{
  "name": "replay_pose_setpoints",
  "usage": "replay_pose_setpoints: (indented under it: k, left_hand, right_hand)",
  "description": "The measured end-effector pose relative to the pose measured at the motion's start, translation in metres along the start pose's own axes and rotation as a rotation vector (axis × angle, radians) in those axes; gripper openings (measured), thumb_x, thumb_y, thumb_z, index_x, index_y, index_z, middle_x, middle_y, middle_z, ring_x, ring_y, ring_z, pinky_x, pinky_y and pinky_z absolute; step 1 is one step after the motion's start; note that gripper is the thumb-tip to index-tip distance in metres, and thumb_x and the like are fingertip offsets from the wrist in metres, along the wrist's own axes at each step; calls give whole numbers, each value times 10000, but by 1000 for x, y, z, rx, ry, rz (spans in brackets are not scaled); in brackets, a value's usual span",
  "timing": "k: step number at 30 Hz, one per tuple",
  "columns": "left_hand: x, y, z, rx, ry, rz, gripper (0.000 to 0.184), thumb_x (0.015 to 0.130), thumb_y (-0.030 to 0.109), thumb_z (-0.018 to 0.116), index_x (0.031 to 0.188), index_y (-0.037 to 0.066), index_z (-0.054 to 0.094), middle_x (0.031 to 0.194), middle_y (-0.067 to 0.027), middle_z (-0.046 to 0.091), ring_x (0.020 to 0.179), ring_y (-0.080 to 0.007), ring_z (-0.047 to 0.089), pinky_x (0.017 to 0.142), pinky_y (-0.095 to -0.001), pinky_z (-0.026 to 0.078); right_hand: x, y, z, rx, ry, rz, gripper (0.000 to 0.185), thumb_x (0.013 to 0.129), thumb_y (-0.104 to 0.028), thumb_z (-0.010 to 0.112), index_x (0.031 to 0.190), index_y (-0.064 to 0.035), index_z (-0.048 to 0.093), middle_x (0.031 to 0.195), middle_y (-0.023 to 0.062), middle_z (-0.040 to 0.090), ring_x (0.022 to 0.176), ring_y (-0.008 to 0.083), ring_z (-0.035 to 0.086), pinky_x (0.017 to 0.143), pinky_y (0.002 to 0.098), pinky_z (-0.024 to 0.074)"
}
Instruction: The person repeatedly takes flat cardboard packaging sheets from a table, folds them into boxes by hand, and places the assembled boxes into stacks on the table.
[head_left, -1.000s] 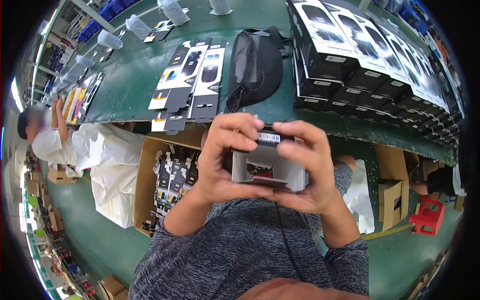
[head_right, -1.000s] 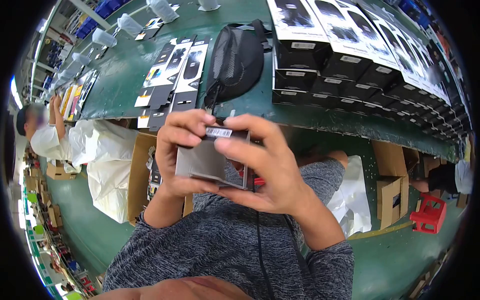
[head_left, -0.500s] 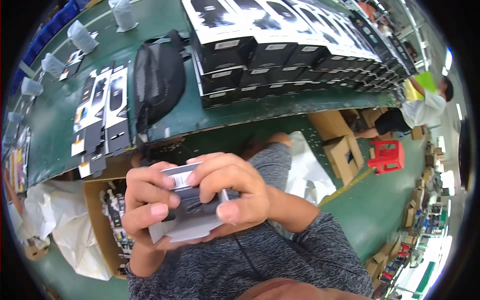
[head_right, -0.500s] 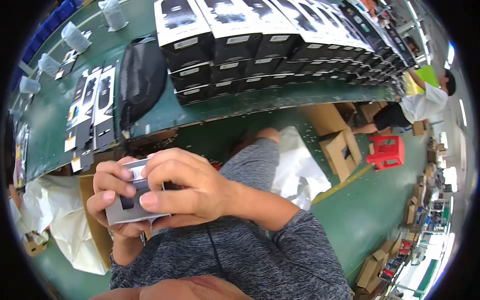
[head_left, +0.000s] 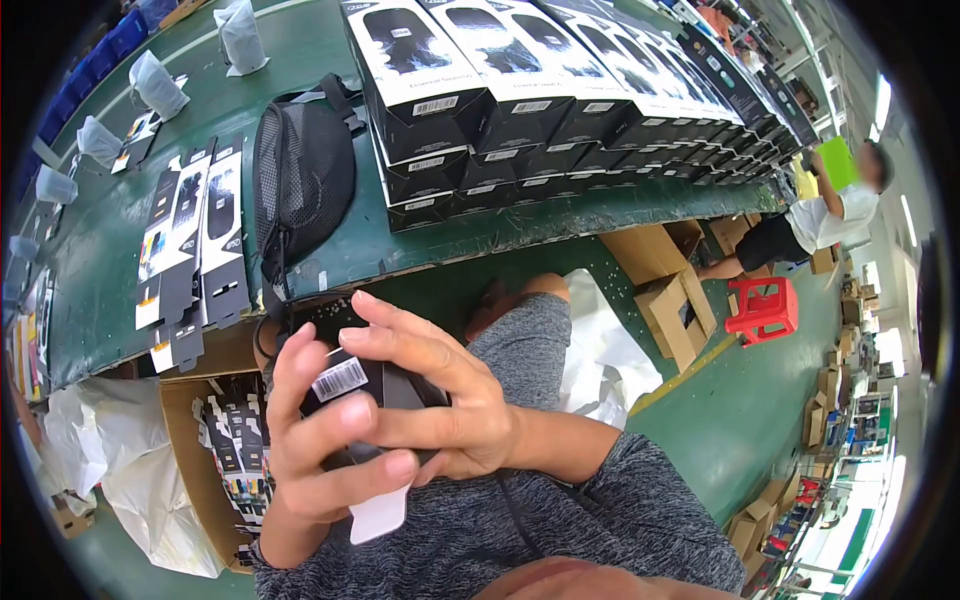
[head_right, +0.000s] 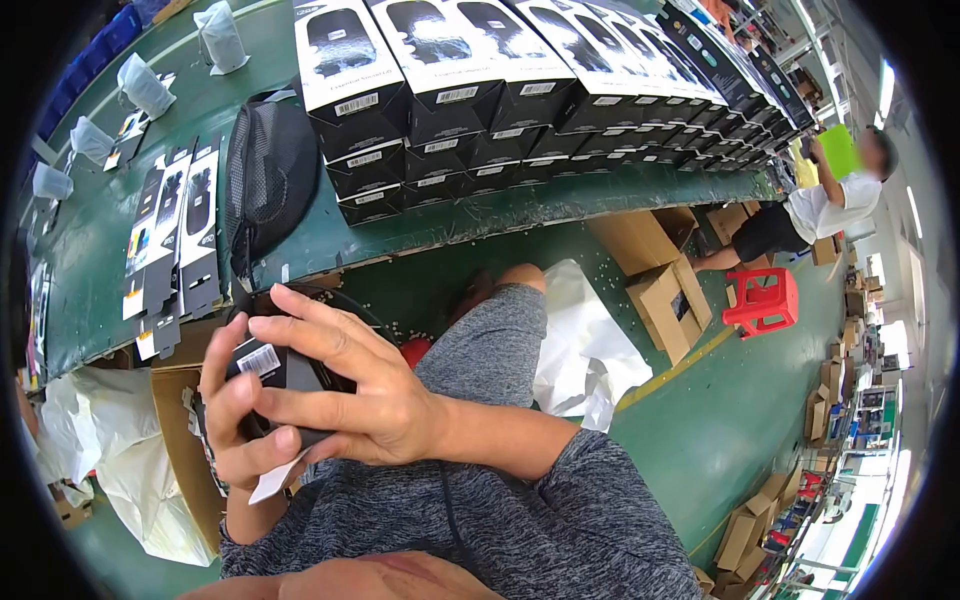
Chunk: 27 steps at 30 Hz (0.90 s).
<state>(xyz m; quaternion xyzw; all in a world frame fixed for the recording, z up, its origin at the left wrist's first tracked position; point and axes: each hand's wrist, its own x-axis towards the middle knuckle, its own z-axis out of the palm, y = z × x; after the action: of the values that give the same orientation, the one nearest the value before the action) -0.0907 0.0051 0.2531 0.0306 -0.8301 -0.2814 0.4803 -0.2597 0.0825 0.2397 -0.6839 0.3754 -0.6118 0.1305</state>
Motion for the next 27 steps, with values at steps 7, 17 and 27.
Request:
replay_pose_setpoints:
  k: [7, 17, 27]
  left_hand:
    - [-3, 8, -3, -75, 96, -111, 261, 759, 179, 839, 995, 254, 757, 1193, 44, 663, 1390, -327, 512, 1125, -699, 379]
    - [-10, 13, 8, -64, 153, -119, 181, 754, 241, 824, 805, 161, 670, 925, 2, 599, 1057, -265, 677, 1096, -651, 387]
    - [3, -16, -8, -517, -275, -309, 1393, 470, 537, 988, 1578, 23, 317, 1499, -288, 444, 1304, -426, 547, 1076, -473, 442]
  right_hand:
    - [1, 0, 0, -40, -10, -78, 494, 925, -514, 643, 1158, -89, 735, 1441, 283, 526, 1359, 587, 440, 1071, 606, 427]
    - [-1, -11, 4, 259, 84, 147, 395, 880, -414, 800, 943, -72, 614, 1488, 375, 378, 1423, 581, 348, 1146, 628, 315]
    - [-9, -11, -1, 579, 81, 69, 482, 839, -47, 736, 1277, -85, 540, 1408, 289, 412, 1311, 424, 507, 1063, 519, 463]
